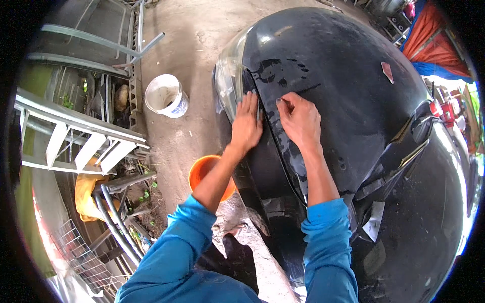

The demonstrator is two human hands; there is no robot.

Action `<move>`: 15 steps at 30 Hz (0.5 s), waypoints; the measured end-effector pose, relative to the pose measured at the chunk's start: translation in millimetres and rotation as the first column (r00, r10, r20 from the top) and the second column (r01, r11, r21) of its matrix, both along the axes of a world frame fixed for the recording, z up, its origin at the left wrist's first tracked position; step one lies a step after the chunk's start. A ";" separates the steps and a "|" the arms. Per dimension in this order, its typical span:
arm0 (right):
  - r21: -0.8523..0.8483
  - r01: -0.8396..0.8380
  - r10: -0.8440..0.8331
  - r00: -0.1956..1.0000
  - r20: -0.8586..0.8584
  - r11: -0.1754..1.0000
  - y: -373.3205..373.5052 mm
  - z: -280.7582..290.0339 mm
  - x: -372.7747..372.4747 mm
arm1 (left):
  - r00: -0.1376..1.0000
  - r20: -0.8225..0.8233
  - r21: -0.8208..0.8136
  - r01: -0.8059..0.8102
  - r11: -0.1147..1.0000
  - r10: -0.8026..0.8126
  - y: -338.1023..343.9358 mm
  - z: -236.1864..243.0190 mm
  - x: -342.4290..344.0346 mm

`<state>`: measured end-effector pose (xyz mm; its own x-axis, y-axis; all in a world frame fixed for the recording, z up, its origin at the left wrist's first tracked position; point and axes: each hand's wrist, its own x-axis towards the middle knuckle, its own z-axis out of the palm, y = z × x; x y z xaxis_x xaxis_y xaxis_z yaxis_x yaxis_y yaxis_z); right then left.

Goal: Sanding the exterior body of a black car with sandpaper and water.

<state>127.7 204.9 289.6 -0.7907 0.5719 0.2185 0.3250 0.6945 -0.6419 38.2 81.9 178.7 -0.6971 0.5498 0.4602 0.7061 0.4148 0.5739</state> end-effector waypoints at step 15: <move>0.049 0.026 -0.026 1.000 0.006 0.998 11.7 -8.2 11.5 | 0.933 0.235 0.030 0.274 0.961 -0.274 -54.9 4.8 173.8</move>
